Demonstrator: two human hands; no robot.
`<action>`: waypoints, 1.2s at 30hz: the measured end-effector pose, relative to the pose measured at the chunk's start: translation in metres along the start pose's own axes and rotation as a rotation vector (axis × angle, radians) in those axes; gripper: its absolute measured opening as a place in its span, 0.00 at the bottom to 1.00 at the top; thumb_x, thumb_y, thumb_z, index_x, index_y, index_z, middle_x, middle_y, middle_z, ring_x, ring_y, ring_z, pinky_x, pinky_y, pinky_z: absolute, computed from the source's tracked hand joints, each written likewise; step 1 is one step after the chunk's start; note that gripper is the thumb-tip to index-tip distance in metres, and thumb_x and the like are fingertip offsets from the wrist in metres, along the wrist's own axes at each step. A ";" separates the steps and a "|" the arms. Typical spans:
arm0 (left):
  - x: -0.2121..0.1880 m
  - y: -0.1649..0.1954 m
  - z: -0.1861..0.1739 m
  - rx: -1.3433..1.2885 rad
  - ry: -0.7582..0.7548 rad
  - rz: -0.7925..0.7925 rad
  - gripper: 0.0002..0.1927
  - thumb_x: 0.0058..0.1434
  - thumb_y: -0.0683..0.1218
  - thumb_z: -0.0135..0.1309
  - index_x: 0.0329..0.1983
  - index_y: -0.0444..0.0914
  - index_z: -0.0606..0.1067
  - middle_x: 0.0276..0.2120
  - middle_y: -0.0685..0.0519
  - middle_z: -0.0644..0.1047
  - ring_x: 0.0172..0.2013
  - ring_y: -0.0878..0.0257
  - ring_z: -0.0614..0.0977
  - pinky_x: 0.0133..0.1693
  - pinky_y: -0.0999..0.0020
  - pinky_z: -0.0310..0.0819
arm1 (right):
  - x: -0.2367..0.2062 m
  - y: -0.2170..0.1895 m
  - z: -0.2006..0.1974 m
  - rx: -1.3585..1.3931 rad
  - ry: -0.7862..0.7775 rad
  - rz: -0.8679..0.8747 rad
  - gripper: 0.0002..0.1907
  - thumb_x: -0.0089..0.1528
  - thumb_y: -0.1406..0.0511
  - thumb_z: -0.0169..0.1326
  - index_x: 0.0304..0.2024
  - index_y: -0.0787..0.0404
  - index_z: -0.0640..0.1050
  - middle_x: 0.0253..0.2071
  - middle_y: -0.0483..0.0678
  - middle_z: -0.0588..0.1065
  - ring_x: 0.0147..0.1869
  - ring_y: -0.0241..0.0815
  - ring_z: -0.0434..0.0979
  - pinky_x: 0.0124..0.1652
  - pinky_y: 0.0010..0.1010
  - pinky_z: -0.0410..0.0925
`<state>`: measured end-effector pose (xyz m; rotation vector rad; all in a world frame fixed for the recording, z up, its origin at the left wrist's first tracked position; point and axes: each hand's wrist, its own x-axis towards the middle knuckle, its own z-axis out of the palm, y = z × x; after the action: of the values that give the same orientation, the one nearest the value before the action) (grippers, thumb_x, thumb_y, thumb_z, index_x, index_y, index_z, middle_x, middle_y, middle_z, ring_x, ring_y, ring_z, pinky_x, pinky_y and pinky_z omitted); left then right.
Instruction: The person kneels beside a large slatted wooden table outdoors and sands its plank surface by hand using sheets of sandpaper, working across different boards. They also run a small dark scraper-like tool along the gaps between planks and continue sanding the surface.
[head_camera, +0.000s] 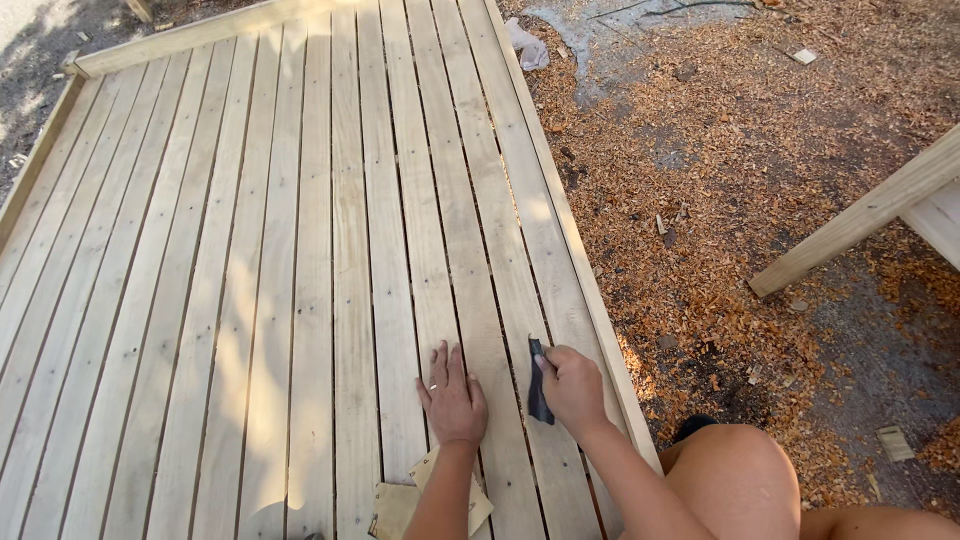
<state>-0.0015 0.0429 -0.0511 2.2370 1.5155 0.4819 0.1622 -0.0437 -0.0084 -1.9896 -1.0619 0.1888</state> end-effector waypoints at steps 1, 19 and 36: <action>-0.009 -0.010 -0.006 0.031 0.005 -0.084 0.33 0.64 0.51 0.43 0.74 0.47 0.58 0.76 0.55 0.54 0.76 0.57 0.51 0.71 0.38 0.33 | 0.003 -0.003 0.004 0.041 -0.095 0.134 0.08 0.61 0.65 0.59 0.35 0.65 0.82 0.29 0.60 0.76 0.33 0.59 0.78 0.35 0.45 0.70; -0.023 -0.012 -0.009 0.272 -0.042 -0.194 0.41 0.61 0.62 0.41 0.77 0.46 0.50 0.77 0.53 0.47 0.75 0.56 0.45 0.69 0.38 0.31 | 0.069 -0.022 0.056 -0.169 -0.406 0.246 0.08 0.61 0.64 0.56 0.36 0.61 0.84 0.31 0.62 0.79 0.38 0.62 0.80 0.43 0.47 0.72; -0.022 -0.016 -0.004 0.216 -0.018 -0.170 0.41 0.61 0.60 0.41 0.77 0.45 0.50 0.76 0.52 0.47 0.75 0.54 0.44 0.68 0.37 0.29 | 0.031 -0.032 0.050 -0.307 -0.342 0.084 0.09 0.61 0.65 0.56 0.32 0.65 0.82 0.31 0.62 0.78 0.36 0.65 0.79 0.40 0.50 0.71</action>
<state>-0.0237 0.0285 -0.0567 2.2345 1.8047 0.2570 0.1374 0.0187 -0.0085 -2.3361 -1.2835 0.4474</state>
